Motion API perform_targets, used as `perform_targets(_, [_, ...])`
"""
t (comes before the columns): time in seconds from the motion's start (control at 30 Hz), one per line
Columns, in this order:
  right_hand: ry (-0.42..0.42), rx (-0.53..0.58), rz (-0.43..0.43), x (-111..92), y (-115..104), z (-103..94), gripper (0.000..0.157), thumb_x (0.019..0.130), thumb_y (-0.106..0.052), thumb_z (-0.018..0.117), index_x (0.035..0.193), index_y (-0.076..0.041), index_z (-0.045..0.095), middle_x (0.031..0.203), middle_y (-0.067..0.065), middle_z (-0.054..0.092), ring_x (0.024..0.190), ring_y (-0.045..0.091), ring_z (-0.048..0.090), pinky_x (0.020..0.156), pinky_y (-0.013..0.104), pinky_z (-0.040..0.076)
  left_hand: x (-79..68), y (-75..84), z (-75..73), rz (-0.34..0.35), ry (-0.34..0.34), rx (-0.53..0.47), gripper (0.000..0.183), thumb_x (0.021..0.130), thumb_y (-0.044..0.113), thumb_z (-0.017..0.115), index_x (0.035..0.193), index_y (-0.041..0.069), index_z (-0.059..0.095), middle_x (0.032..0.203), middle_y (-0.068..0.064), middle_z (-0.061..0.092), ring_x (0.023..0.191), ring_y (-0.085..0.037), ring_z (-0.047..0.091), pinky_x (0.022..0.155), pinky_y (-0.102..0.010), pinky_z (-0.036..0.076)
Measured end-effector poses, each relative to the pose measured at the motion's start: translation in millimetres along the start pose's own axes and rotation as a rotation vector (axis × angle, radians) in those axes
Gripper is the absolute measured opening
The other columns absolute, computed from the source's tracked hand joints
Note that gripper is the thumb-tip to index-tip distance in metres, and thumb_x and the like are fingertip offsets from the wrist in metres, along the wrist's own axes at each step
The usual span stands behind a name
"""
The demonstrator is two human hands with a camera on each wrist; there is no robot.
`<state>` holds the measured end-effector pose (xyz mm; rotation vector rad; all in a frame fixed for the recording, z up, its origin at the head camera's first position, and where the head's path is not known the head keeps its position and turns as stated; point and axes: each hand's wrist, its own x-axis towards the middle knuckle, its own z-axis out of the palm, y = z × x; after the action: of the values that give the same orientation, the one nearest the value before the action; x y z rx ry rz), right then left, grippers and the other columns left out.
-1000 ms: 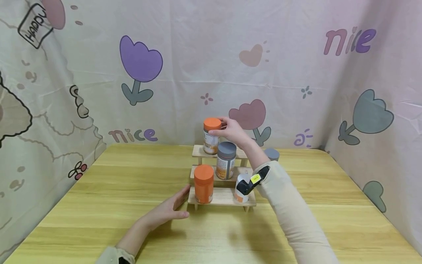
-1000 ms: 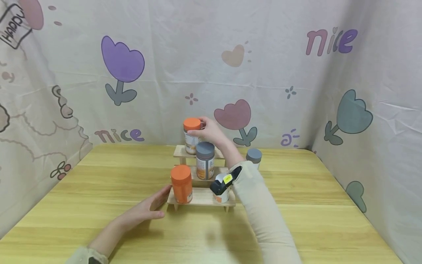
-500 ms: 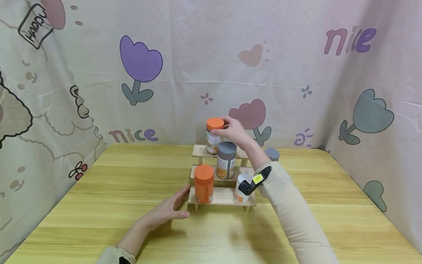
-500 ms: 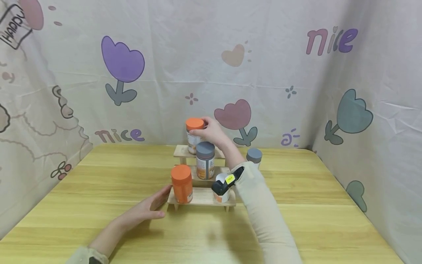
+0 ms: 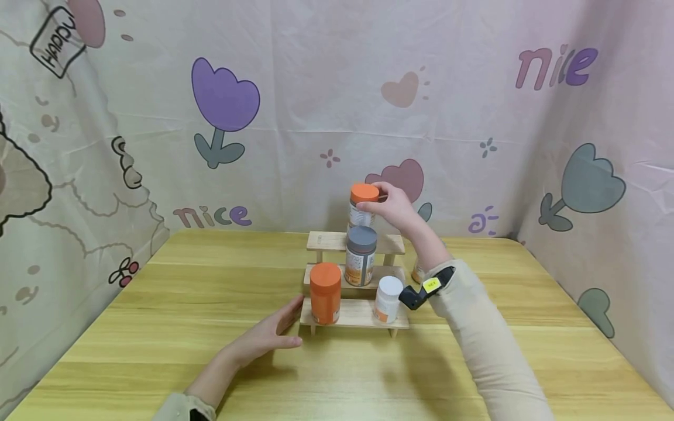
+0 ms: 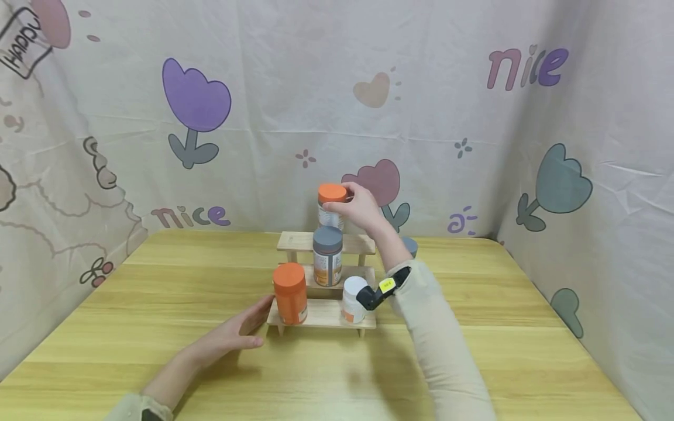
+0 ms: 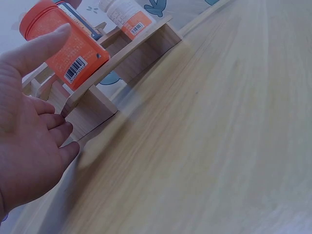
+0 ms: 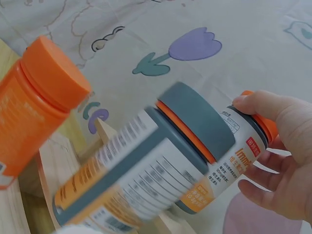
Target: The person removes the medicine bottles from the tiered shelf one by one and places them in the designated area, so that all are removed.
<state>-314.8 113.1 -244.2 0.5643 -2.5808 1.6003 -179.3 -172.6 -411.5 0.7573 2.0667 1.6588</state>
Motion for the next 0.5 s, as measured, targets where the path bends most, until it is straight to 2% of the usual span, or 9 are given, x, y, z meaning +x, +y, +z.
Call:
perform_targets(0.23, [0.009, -0.003, 0.007, -9.5, 11.2, -20.4, 0.056, 0.082, -0.023, 0.07, 0.129, -0.005, 0.046, 0.119, 0.012, 0.053, 0.106, 0.026, 0.05, 0.09, 0.042, 0.044, -0.1, 0.3, 1.2, -0.009, -0.004, -0.01, 0.088, 0.09, 0.022, 0.061, 0.147, -0.002, -0.002, 0.152, -0.022, -0.002, 0.138, -0.038, 0.005, 0.111, -0.049, 0.008])
perform_targets(0.4, [0.037, 0.002, 0.004, -17.3, 16.7, -37.8, 0.055, 0.084, -0.022, 0.068, 0.13, -0.002, 0.044, 0.122, 0.014, 0.051, 0.107, 0.026, 0.048, 0.09, 0.038, 0.043, 0.3, -0.7, 0.5, -0.022, 0.005, -0.003, 0.088, 0.09, 0.022, 0.06, 0.147, -0.001, -0.002, 0.153, -0.02, -0.002, 0.138, -0.036, 0.005, 0.111, -0.048, 0.008])
perform_targets(0.5, [0.051, -0.003, 0.008, -22.7, 19.7, -48.4, 0.055, 0.086, -0.023, 0.066, 0.131, -0.002, 0.043, 0.124, 0.015, 0.049, 0.111, 0.027, 0.047, 0.092, 0.039, 0.041, -0.1, -1.3, -0.1, -0.021, 0.007, -0.001, 0.088, 0.09, 0.021, 0.06, 0.147, -0.001, -0.003, 0.153, -0.02, -0.002, 0.138, -0.036, 0.005, 0.111, -0.048, 0.008])
